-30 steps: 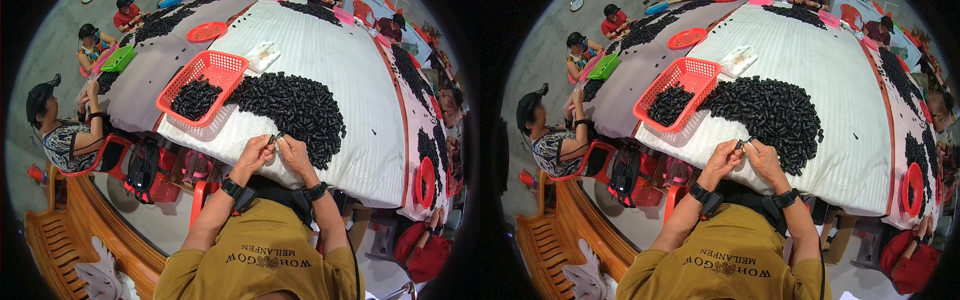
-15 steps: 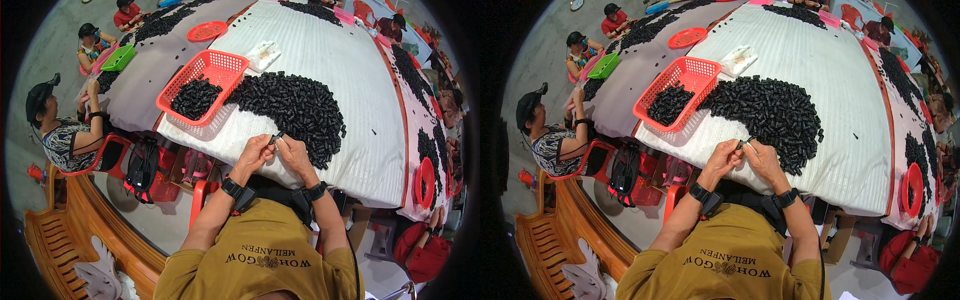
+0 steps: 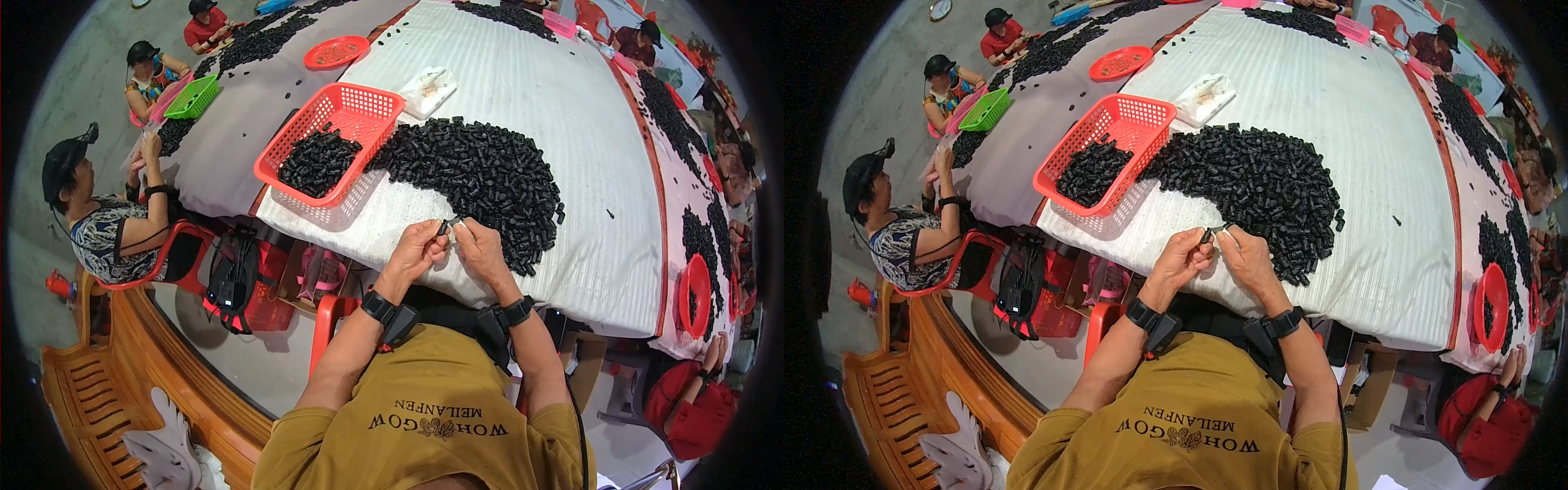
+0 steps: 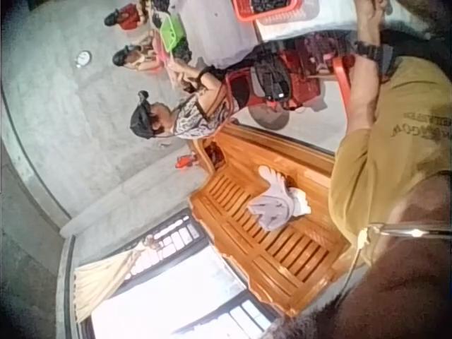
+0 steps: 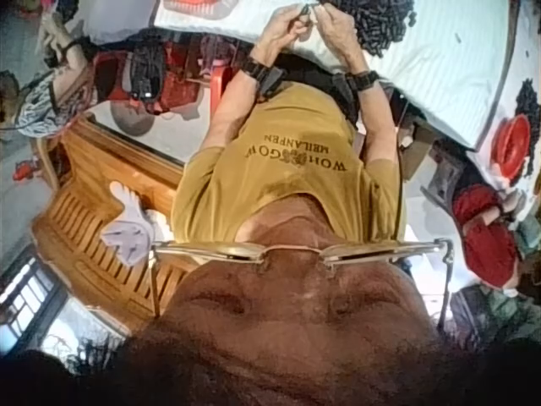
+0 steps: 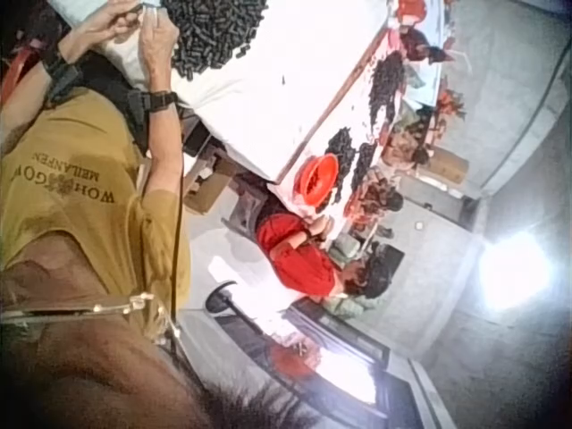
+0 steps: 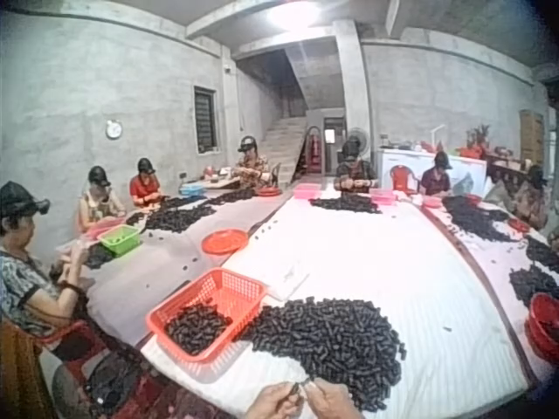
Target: Sorting small black plastic components on a table into baskets.
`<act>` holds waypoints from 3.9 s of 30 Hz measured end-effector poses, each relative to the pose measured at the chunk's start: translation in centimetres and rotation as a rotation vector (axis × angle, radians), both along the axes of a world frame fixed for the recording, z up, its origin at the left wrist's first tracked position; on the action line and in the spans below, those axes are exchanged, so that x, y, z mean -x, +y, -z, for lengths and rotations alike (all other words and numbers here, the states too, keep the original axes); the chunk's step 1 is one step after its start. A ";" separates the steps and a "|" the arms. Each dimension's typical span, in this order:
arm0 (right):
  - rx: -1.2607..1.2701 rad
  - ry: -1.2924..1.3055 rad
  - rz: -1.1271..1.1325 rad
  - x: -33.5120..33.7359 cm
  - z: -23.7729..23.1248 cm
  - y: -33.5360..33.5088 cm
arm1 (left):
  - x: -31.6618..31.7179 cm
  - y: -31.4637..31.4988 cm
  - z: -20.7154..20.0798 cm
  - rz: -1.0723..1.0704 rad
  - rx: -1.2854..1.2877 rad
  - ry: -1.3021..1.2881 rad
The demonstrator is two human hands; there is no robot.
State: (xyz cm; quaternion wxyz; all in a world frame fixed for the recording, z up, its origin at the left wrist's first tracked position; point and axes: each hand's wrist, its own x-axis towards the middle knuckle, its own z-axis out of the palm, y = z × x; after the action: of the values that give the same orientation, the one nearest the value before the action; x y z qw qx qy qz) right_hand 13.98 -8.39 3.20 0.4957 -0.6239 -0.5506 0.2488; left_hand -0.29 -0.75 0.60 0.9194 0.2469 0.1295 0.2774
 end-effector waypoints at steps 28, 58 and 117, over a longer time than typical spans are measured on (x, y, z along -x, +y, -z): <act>0.004 -0.124 -0.014 0.1 -0.5 -0.1 | -0.2 -0.1 0.0 -0.016 0.000 0.012; 0.045 0.297 -0.083 -0.2 -0.3 -0.3 | 0.0 0.1 0.0 -0.009 0.017 -0.009; -0.019 0.582 0.096 -0.2 -0.3 -0.3 | -3.3 1.0 -1.4 -0.494 -1.661 1.018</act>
State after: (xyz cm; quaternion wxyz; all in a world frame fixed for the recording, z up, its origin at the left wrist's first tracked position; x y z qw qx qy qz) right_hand 14.20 -8.71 3.50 0.6497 -0.5470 -0.3577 0.3883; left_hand 3.02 0.25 2.03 0.2077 0.8655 0.3204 0.3242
